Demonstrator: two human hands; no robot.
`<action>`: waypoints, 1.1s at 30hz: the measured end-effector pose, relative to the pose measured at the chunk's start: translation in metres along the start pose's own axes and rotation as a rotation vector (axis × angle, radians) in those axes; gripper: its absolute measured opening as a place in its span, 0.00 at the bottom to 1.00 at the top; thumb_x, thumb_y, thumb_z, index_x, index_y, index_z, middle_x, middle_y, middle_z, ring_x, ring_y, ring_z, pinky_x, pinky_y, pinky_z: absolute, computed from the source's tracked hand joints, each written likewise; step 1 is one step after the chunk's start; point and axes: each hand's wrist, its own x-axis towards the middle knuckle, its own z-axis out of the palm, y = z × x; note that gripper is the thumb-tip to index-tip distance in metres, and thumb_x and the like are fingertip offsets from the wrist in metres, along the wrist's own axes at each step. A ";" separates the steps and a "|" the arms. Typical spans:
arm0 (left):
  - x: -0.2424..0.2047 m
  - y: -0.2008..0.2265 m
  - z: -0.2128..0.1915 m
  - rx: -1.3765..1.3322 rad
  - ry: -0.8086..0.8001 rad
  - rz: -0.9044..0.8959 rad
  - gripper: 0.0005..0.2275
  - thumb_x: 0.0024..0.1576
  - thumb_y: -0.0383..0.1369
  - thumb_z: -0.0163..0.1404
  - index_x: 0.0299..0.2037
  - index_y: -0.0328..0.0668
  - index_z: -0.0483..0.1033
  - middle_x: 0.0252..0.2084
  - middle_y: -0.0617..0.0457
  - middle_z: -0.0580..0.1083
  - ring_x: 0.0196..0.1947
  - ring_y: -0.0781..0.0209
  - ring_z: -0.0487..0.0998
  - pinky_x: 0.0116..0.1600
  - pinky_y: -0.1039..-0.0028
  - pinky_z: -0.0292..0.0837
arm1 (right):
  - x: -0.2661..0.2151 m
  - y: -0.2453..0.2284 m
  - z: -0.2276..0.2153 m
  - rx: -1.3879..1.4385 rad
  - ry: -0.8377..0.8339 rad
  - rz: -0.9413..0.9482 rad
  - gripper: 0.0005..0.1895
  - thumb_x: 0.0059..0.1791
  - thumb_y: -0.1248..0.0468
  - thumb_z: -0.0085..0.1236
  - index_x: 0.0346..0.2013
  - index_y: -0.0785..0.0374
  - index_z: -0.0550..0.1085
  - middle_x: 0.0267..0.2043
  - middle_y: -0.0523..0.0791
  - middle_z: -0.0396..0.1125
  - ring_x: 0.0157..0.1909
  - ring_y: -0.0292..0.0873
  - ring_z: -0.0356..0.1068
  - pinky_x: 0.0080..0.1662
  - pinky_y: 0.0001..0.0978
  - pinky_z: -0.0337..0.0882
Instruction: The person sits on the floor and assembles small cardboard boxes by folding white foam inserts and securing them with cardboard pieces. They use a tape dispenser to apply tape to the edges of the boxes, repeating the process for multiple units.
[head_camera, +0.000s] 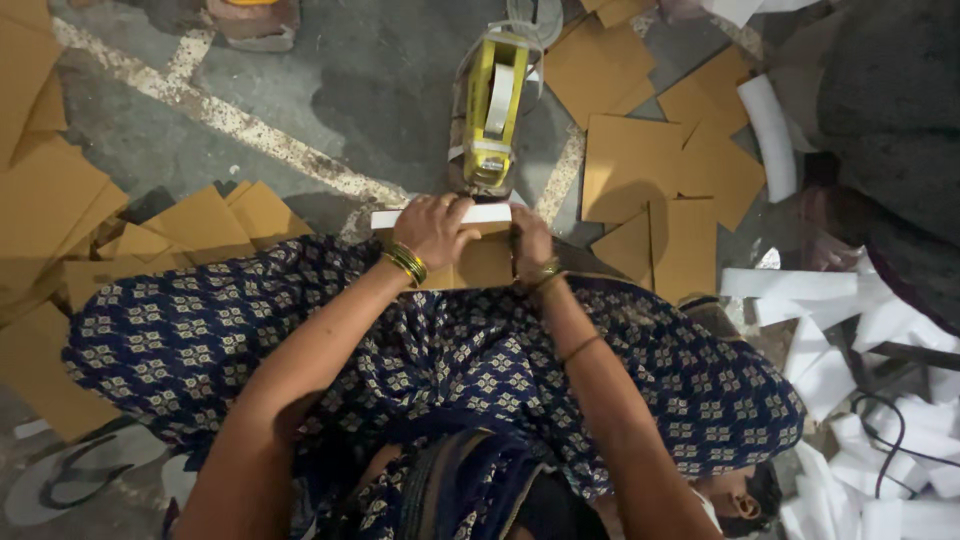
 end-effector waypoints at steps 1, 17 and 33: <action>-0.003 -0.002 -0.003 -0.014 0.013 -0.017 0.24 0.54 0.50 0.57 0.55 0.45 0.73 0.49 0.43 0.78 0.45 0.45 0.79 0.51 0.56 0.72 | -0.011 -0.014 -0.007 0.067 -0.137 0.052 0.23 0.52 0.60 0.47 0.60 0.66 0.72 0.54 0.50 0.72 0.54 0.44 0.71 0.57 0.37 0.71; -0.014 0.009 -0.023 0.010 0.206 0.156 0.27 0.53 0.50 0.59 0.57 0.42 0.70 0.49 0.46 0.77 0.47 0.48 0.78 0.53 0.58 0.71 | -0.015 -0.009 -0.027 0.354 -0.430 -0.019 0.30 0.56 0.51 0.31 0.59 0.68 0.73 0.54 0.49 0.74 0.53 0.40 0.76 0.52 0.30 0.78; 0.017 0.018 -0.001 0.086 -0.157 0.080 0.21 0.56 0.48 0.55 0.52 0.45 0.72 0.51 0.46 0.76 0.51 0.50 0.77 0.54 0.59 0.69 | -0.004 0.011 -0.023 -0.322 -0.281 0.105 0.17 0.46 0.66 0.66 0.49 0.65 0.76 0.43 0.43 0.76 0.42 0.36 0.75 0.45 0.34 0.77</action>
